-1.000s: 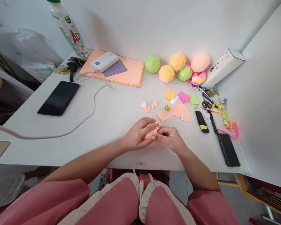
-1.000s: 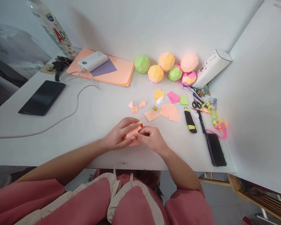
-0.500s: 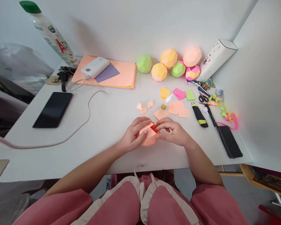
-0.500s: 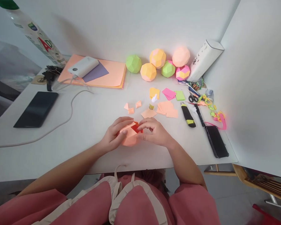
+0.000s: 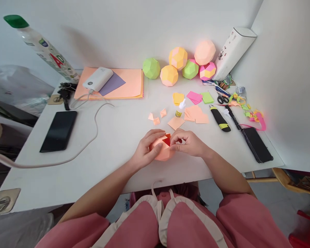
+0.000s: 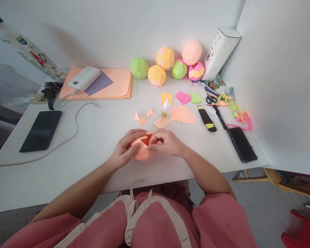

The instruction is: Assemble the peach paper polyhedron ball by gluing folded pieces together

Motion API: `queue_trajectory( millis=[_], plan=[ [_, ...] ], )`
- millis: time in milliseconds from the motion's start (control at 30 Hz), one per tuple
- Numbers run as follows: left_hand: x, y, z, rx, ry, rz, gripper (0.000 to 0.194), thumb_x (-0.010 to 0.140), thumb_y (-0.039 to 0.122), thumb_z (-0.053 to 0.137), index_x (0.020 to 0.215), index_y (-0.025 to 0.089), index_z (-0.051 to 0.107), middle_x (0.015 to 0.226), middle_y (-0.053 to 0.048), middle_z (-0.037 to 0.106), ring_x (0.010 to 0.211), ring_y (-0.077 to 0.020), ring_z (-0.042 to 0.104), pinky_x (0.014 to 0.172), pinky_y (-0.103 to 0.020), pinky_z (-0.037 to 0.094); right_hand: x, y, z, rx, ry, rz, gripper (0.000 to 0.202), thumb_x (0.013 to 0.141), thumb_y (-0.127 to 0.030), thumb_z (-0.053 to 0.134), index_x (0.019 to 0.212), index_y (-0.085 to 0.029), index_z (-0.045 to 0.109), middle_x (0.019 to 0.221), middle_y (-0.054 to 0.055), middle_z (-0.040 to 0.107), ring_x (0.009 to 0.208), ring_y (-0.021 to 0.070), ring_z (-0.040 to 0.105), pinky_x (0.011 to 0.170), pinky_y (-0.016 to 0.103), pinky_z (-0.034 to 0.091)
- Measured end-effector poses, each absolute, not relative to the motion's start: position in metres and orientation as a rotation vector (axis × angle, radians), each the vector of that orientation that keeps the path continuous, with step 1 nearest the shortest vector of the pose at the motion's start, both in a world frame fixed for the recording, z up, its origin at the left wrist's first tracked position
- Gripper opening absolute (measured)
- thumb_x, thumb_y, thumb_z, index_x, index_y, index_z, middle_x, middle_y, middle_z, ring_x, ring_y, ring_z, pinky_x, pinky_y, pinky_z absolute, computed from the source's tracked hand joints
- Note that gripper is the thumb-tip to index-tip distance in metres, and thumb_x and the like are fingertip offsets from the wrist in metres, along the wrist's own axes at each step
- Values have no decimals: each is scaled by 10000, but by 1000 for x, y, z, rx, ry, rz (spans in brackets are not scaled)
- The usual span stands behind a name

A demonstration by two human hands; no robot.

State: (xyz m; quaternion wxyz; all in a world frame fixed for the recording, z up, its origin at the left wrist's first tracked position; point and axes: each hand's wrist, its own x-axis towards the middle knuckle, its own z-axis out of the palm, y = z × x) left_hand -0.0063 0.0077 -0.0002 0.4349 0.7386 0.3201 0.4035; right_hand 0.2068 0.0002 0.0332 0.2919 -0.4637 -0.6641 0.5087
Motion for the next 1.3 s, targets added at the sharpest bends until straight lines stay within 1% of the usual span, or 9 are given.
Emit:
queue_trajectory(
  millis=[133,300,433,533,633,800,1000,1133,1300],
  plan=[
    [-5,5,3,1778,872,934,318,899,439,593,1102,197,626,1194,-130,625,1151,-262,591,985,-456,500,206,-1,34,-1238,-1699,1400,363,707,-571,754,719,-213,696,782,26,591,707,149,456,664,306,410],
    [-4,4,5,1736,892,936,327,904,468,571,1078,195,613,1179,-120,622,1119,-243,604,972,-422,507,210,-2,36,-1300,-1762,1411,384,644,-519,818,877,-229,723,819,14,599,707,142,441,664,301,404],
    [-5,3,5,1683,907,932,335,897,487,577,1050,190,600,1166,-121,608,1080,-236,617,937,-407,518,206,-5,36,-1288,-1825,1365,296,661,-481,816,753,-221,708,870,53,650,907,218,529,782,364,448],
    [-4,0,7,1638,930,918,325,881,496,597,983,188,580,1131,-111,608,1025,-218,628,911,-387,525,200,-8,35,-1256,-1806,1376,272,672,-473,813,679,-229,693,899,63,671,1013,253,534,864,413,455],
    [-4,-2,10,1609,950,907,310,864,479,625,952,190,553,1122,-103,603,990,-201,630,878,-364,535,197,-10,35,-1226,-1811,1368,276,694,-489,796,670,-231,700,882,65,676,1012,255,530,891,431,448],
    [-5,-3,13,1586,943,864,266,835,398,654,944,189,531,1151,-105,581,980,-202,638,837,-356,548,195,-11,34,-1206,-1816,1379,326,709,-531,772,642,-223,687,805,67,657,975,256,520,863,431,463],
    [-5,-3,12,1584,918,867,227,814,326,653,943,187,527,1151,-102,579,995,-207,633,853,-368,542,193,-12,33,-1180,-1819,1331,327,708,-536,772,641,-226,689,800,63,656,925,243,527,854,423,464],
    [-5,-2,11,1638,878,892,203,825,283,639,960,187,521,1135,-99,590,991,-199,635,867,-369,539,193,-13,34,-1179,-1819,1325,333,712,-545,765,645,-227,695,813,67,670,938,246,528,856,426,467],
    [-4,0,5,1700,827,947,195,887,308,607,1018,169,567,1158,-124,594,1037,-210,630,923,-392,524,192,-12,32,-1203,-1785,1309,298,735,-523,751,651,-241,704,851,57,685,962,238,529,899,430,440]
  ],
)
